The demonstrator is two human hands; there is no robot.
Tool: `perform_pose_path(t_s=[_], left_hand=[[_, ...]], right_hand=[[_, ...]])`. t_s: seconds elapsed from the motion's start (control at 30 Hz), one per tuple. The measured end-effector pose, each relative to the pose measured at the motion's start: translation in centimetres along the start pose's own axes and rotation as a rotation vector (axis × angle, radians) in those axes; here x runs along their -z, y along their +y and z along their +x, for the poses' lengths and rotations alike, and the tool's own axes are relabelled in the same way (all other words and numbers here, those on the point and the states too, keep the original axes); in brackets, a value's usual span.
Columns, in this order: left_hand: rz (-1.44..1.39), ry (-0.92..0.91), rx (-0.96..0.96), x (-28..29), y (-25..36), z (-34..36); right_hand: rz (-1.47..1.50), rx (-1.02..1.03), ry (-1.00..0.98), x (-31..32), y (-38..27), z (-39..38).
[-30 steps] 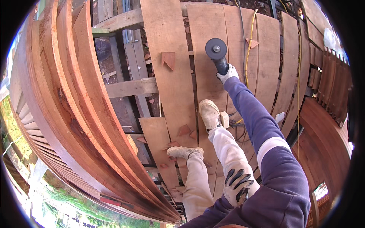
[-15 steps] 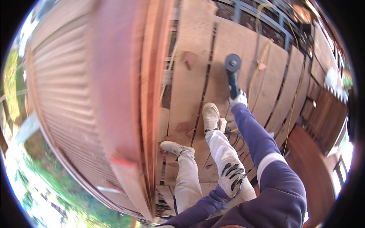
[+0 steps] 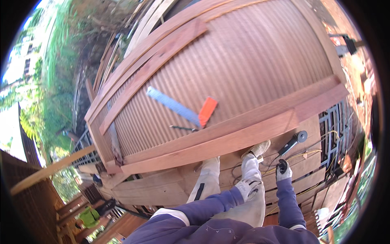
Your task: The person measures and marks a wooden slatted panel with a square and pencil, then uses an angle grinder to cut along the marked line. After cutting, the person uses a hand saw to finish the cut and separates the piece.
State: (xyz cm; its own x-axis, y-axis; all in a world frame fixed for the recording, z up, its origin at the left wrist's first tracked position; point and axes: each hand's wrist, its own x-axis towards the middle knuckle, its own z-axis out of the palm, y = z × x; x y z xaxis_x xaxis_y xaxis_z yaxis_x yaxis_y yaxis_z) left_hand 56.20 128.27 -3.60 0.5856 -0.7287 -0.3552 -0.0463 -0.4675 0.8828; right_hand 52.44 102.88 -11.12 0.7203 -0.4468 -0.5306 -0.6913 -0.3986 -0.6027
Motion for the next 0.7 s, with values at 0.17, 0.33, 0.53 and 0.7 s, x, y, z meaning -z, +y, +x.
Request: perform_pose_path(t_s=[0.17, 0.33, 0.53, 0.7], left_hand=[[-0.028, 0.431, 0.169, 15.4, 0.0, -9.4], [0.305, 1.096, 0.328, 34.2, -11.2, -20.2], [0.492, 0.891, 1.526, 50.3, -28.5, -37.2], [0.282, 0.740, 1.528, 52.3, -32.9, -41.2]], right_hand=[[-0.097, 0.249, -0.236, -2.6, -12.2, -4.1], [-0.094, 0.130, -0.592, -10.0, -21.6, -9.0], [-0.339, 0.568, -0.624, -15.8, -25.8, -12.3], [-0.285, 0.542, -0.567, -17.3, -24.2, -12.0]])
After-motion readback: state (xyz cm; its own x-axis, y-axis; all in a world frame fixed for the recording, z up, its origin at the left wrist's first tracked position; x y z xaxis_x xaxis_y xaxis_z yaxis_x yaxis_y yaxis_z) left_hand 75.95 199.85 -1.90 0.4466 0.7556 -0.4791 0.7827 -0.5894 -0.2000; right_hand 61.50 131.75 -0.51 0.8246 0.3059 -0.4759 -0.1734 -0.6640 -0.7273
